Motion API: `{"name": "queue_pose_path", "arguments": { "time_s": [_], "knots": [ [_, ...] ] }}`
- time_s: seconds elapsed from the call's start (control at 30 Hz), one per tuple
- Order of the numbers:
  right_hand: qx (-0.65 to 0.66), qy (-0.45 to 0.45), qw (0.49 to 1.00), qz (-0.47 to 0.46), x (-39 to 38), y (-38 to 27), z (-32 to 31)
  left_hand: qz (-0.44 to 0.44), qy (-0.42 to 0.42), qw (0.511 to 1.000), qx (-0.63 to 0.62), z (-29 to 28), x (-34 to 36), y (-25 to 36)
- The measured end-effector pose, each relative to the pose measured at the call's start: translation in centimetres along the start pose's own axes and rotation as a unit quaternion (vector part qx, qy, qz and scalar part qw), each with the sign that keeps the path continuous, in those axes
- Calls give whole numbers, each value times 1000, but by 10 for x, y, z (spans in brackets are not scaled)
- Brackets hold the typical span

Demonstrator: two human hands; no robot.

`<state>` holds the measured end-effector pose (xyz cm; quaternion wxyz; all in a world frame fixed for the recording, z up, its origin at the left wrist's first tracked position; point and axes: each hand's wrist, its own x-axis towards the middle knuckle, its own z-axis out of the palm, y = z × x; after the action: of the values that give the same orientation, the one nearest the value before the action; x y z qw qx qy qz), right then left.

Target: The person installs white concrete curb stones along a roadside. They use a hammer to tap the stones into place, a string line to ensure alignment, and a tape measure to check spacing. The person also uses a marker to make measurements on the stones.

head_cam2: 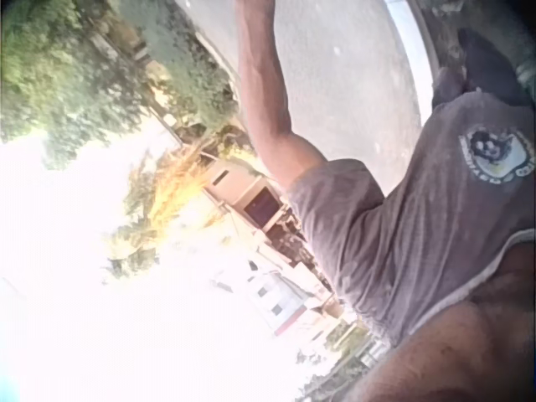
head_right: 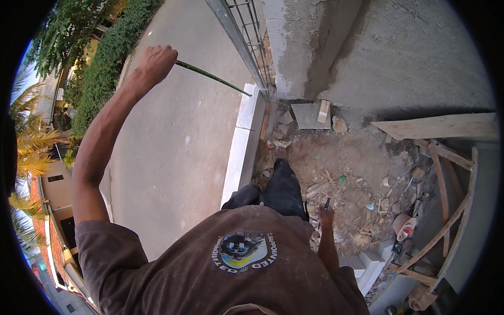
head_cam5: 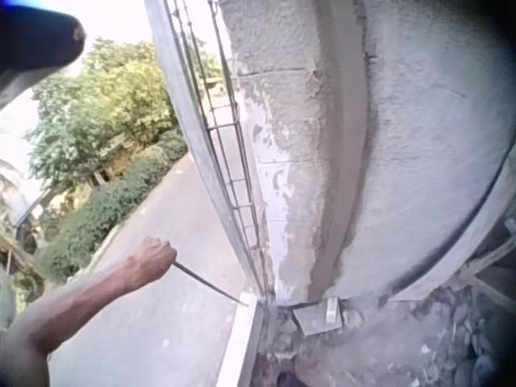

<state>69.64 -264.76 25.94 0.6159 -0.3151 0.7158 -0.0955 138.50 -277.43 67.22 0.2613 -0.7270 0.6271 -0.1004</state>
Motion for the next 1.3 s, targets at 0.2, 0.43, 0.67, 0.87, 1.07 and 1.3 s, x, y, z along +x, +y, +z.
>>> {"name": "queue_pose_path", "arguments": {
  "time_s": [0.2,0.43,0.67,0.87,1.07,1.3],
  "knots": [
    [-2,26,1000,0,22,-33,4,49,63,996,31,-28,49,0],
    [10,35,998,-54,58,8,26,95,77,988,96,-25,97,-1],
    [-2,10,999,-35,39,62,50,101,113,983,101,-38,104,1],
    [-28,12,999,-27,26,79,52,139,123,978,93,-34,119,2],
    [-6,-7,1000,-12,38,72,66,81,68,991,84,-54,112,18],
    [-50,-15,998,-44,57,55,81,83,40,990,109,-56,111,17]
  ]
}}
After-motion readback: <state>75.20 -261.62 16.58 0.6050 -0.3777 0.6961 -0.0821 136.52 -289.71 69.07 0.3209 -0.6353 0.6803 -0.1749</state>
